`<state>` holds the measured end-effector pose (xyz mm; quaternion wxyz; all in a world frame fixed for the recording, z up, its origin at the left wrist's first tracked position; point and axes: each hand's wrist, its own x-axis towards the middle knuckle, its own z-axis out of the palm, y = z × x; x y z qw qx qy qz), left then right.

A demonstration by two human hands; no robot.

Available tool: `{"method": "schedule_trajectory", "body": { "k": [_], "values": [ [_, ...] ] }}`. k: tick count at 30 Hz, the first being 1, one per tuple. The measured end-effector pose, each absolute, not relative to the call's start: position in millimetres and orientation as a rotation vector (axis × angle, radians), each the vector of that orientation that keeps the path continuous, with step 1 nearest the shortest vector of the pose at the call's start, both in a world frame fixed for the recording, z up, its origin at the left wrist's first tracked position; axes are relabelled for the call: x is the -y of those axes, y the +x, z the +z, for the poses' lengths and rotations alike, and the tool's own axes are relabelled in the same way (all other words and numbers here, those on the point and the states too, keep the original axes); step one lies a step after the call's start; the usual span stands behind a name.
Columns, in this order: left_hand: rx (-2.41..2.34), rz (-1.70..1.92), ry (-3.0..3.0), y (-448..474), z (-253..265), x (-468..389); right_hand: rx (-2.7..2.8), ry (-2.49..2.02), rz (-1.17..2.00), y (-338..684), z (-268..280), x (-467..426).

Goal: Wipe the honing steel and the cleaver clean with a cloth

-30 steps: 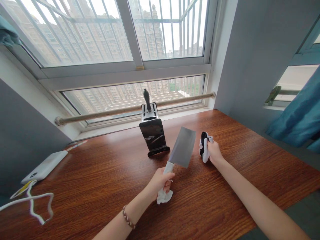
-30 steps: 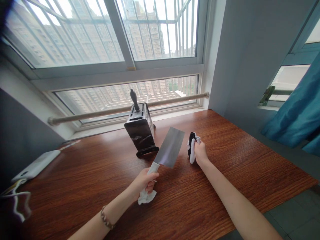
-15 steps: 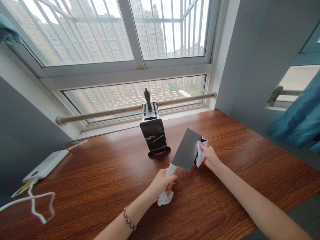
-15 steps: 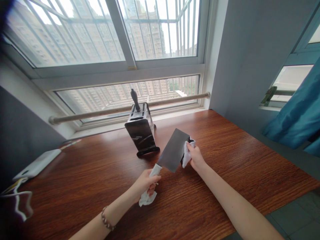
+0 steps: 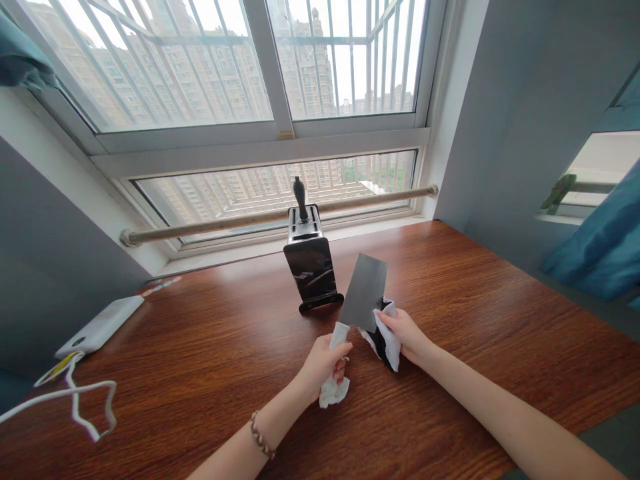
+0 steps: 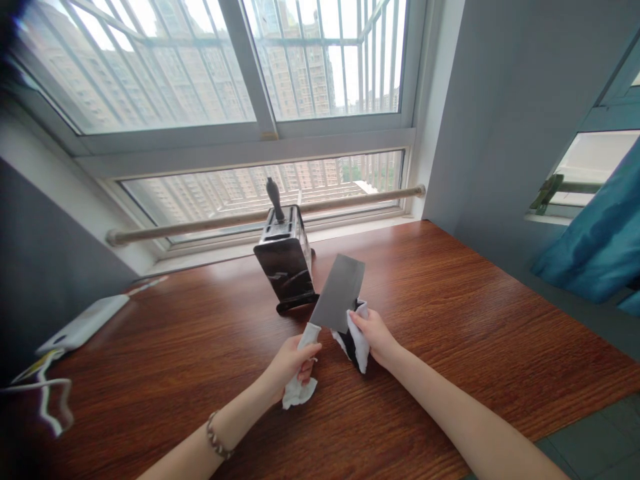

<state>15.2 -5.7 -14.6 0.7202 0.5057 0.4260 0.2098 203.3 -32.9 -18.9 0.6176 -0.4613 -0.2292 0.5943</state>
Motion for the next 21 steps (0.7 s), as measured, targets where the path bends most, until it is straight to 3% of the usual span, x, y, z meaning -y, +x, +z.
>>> {"method": "schedule_trajectory", "body": {
  "k": [11,16,21],
  "values": [
    [-0.964,0.586,1.315,17.9,-15.9,13.6,0.344,-1.141,1.483,194.4,-16.3,36.4],
    [-1.007,0.726,1.836,6.1,-3.0,3.8,0.264,-1.158,1.538,204.6,-4.5,33.0],
    [-0.883,0.945,2.748,-36.8,36.9,-26.6,0.24,-1.129,1.52,240.8,17.5,26.1]
  ]
}}
